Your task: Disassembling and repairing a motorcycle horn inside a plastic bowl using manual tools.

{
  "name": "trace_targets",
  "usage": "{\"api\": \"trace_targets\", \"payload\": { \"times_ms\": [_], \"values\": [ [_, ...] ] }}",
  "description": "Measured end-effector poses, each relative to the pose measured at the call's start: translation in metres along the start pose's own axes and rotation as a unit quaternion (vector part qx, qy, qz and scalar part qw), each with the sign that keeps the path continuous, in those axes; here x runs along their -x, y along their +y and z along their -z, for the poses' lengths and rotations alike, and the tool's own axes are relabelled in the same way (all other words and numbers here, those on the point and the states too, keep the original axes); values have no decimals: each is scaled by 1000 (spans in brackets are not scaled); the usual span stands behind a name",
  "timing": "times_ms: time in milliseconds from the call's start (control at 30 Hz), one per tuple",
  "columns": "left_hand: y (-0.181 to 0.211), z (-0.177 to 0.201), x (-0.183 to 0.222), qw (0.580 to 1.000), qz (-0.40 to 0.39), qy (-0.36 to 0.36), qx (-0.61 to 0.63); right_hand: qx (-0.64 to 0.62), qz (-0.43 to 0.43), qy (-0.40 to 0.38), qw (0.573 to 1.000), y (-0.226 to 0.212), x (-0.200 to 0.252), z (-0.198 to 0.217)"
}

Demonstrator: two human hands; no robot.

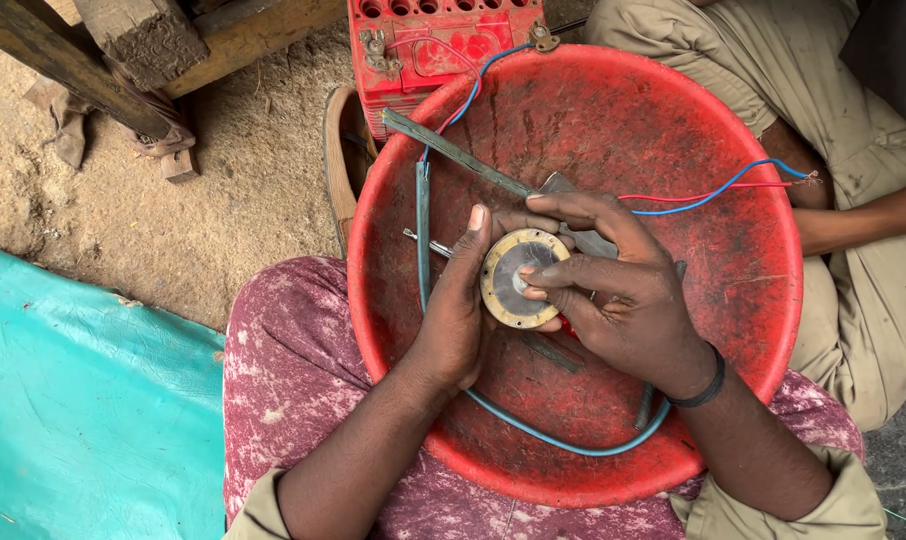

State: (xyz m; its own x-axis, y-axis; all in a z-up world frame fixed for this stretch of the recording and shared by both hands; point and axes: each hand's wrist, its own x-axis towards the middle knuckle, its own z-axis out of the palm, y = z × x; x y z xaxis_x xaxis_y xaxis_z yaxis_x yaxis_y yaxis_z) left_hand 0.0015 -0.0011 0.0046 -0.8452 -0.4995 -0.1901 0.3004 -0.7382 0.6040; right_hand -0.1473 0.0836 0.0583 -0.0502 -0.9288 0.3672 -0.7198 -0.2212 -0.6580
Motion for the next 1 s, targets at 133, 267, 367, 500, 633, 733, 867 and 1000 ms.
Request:
{"api": "trace_targets", "payload": {
  "times_ms": [133, 267, 367, 500, 633, 733, 867, 1000],
  "values": [
    [-5, 4, -1, 999, -18, -14, 24, -11, -26, -7, 1000, -6, -2, 0],
    [-14, 10, -4, 998, -61, -12, -32, -4, -25, -15, 1000, -3, -2, -1],
    [-10, 5, -5, 997, -54, 6, -47, -24, -39, -15, 999, 6, 0, 0],
    [-5, -2, -3, 999, -14, 22, -26, -152, -112, -25, 982, 15, 0, 5],
    [-4, -3, -2, 1000, -9, 21, -19, -103, -79, -40, 991, 8, -4, 14],
    [-6, 2, -3, 999, -41, 13, -27, -79, -96, -10, 992, 12, -1, 25],
    [-4, 5, -6, 997, -55, 51, -16, -56, -108, 121, 985, 17, 4, 56],
    [1, 7, -5, 991, -93, 86, -33, -62, -179, 243, 951, 57, 33, 107]
  ]
}}
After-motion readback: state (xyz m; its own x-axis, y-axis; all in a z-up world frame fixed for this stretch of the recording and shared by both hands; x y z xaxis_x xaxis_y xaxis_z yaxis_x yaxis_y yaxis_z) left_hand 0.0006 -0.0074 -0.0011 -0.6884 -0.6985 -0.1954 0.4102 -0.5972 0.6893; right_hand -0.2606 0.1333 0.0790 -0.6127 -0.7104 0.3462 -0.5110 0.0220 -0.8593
